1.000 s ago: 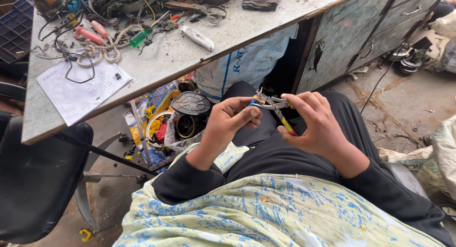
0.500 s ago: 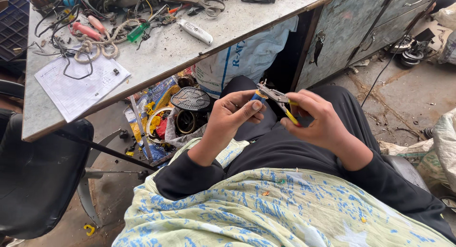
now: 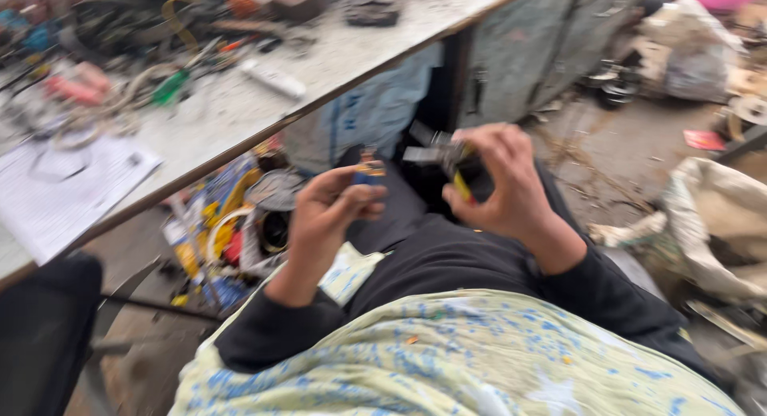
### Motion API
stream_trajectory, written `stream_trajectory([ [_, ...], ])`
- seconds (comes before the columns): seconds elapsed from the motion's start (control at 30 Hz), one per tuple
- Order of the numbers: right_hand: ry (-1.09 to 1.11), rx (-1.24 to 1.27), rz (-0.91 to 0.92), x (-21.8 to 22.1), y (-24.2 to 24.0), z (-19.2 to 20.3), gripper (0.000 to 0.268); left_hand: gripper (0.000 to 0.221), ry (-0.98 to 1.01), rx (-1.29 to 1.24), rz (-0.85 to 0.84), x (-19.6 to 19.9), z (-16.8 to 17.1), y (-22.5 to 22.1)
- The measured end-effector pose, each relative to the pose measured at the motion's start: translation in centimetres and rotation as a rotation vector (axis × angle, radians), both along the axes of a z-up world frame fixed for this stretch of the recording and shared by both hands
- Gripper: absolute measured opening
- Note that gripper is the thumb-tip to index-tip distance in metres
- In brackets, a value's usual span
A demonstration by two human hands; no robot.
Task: The person uses pliers to strip insulation from wires connected to a small blue electronic component.
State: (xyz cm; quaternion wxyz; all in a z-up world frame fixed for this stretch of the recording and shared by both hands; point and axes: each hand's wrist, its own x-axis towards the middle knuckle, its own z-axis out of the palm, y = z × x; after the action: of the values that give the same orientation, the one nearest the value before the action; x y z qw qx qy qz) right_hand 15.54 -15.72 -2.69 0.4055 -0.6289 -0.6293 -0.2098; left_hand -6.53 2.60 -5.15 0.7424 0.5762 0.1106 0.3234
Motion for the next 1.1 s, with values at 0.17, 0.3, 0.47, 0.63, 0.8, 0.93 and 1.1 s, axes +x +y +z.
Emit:
stream_trajectory([
  [0.17, 0.146, 0.336, -0.265, 8.2, -2.5, -0.1, 0.068, 0.041, 0.004, 0.001, -0.012, -0.3, -0.2, 0.2],
  [0.3, 0.544, 0.499, -0.213, 13.7, -5.2, -1.7, 0.041, 0.044, 0.064, 0.069, -0.057, -0.3, -0.1, -0.4],
  [0.47, 0.857, 0.547, -0.038, 14.2, -4.8, -2.0, 0.027, 0.045, 0.076, 0.045, -0.071, 0.0, -0.2, -0.7],
  [0.63, 0.140, 0.102, 0.025, 6.0, -1.8, 0.3, 0.053, 0.044, 0.056, 0.054, -0.076, -0.3, -0.3, -0.3],
  [0.8, 0.109, -0.158, 0.149, -0.3, -0.2, 0.6, 0.062, 0.040, 0.069, 0.042, -0.036, 0.2, -0.7, -0.1],
  [0.93, 0.060, -0.216, 0.208, -1.2, 0.2, 0.3, 0.070, 0.037, 0.041, 0.052, -0.116, 0.8, -0.6, -0.8],
  [1.1, 0.067, -0.209, 0.213, -1.3, 0.3, 0.1, 0.070, 0.033, 0.015, 0.100, -0.089, 1.0, -0.5, -1.0],
])
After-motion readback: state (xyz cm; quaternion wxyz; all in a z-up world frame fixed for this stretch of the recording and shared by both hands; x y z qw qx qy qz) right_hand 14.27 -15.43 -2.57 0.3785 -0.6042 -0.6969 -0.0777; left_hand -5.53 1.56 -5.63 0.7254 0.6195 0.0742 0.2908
